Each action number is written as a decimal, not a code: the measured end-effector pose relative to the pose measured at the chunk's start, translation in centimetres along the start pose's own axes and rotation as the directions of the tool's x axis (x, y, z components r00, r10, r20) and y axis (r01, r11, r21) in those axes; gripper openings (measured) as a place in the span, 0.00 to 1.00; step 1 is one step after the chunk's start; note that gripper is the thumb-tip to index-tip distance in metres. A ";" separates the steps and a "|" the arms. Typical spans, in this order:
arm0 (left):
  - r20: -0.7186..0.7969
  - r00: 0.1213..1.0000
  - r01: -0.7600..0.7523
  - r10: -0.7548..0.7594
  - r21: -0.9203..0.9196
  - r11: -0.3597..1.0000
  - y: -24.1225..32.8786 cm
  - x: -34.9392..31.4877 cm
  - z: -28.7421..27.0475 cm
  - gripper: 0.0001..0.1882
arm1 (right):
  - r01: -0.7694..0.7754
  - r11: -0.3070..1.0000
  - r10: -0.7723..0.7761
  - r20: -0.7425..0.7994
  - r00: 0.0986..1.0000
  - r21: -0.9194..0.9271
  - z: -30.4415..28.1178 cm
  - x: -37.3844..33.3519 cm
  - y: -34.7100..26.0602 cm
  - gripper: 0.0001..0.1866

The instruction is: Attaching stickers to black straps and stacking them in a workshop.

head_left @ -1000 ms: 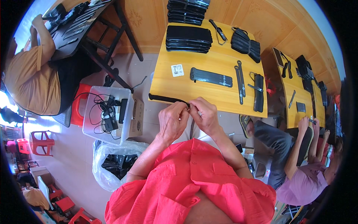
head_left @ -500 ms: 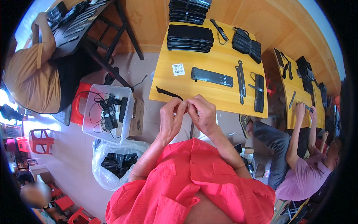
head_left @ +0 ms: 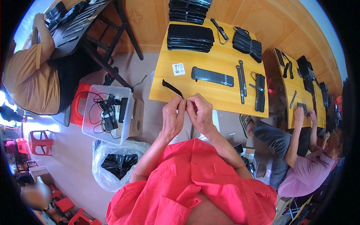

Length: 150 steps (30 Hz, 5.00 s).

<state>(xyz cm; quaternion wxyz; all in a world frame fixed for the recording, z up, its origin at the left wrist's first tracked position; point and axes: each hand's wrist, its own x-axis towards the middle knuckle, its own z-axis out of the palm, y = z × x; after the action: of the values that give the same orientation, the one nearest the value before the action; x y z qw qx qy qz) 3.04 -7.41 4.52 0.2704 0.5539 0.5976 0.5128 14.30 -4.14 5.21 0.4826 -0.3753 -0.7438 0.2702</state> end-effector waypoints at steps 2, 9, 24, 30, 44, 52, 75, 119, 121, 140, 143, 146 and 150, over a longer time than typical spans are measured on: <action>-0.005 1.000 -0.011 0.011 -0.001 1.000 0.2 0.1 0.0 0.10 | -0.010 1.000 0.010 -0.020 1.000 0.003 0.2 0.0 0.0 0.02; 0.017 0.997 0.080 -0.078 -0.190 0.978 -0.3 0.2 0.1 0.11 | -0.091 0.992 0.098 -0.076 0.992 0.090 0.4 -0.1 -0.6 0.01; 0.231 0.969 0.177 -0.092 -0.384 0.906 0.1 0.3 -0.7 0.10 | -0.169 0.965 0.099 0.314 0.944 0.203 -2.3 0.7 0.7 0.05; 0.285 0.956 0.188 -0.076 -0.388 0.902 -0.2 -0.1 -0.8 0.10 | 0.130 0.991 -0.134 0.203 0.970 0.035 -1.9 0.3 0.4 0.08; 0.237 0.955 0.196 -0.179 -0.052 0.979 2.6 0.0 -1.6 0.19 | -0.369 0.862 0.294 0.249 0.923 0.348 -2.7 -1.3 -0.5 0.14; 0.237 0.965 0.149 -0.108 -0.165 0.975 3.4 -0.5 -1.2 0.16 | -0.652 0.283 0.438 0.511 0.740 0.703 -2.6 -1.2 -1.8 0.13; 0.302 0.811 0.584 -0.501 -0.467 0.664 -1.6 0.0 -17.4 0.16 | -0.746 0.624 0.778 -0.088 0.623 0.234 -15.1 -3.8 5.4 0.20; -0.350 0.907 0.405 -0.236 0.563 0.720 -6.4 1.4 -3.6 0.26 | -0.518 0.854 0.504 0.161 0.848 0.052 -14.5 -2.6 0.4 0.06; -0.238 0.927 0.365 -0.289 0.396 0.843 -3.8 1.7 -3.2 0.24 | -0.513 0.857 0.502 0.155 0.851 0.041 -14.4 -2.3 0.1 0.04; 0.472 0.843 0.391 -0.258 -0.207 0.897 -4.2 2.0 2.6 0.26 | -0.377 0.866 0.285 0.294 0.912 0.329 -15.9 -1.2 1.3 0.09; 0.427 0.903 0.075 0.051 -0.273 0.959 -2.5 3.2 3.2 0.26 | -0.325 0.898 0.197 0.390 0.900 0.297 -15.7 0.2 0.8 0.09; 0.684 0.709 0.279 0.172 -0.495 0.823 0.5 4.7 4.0 0.24 | -0.314 0.913 0.189 0.413 0.891 0.259 -14.9 1.3 0.8 0.09; 0.910 0.413 0.611 -0.033 -0.250 0.751 -2.1 5.1 3.1 0.17 | -0.426 0.885 0.366 0.286 0.886 0.188 -15.2 1.1 3.4 0.11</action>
<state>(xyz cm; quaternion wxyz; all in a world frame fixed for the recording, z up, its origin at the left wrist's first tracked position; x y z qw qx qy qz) 3.78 -1.33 2.80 0.7777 0.4950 0.3012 0.2438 29.06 -0.70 9.06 0.3648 -0.4217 -0.6646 0.4973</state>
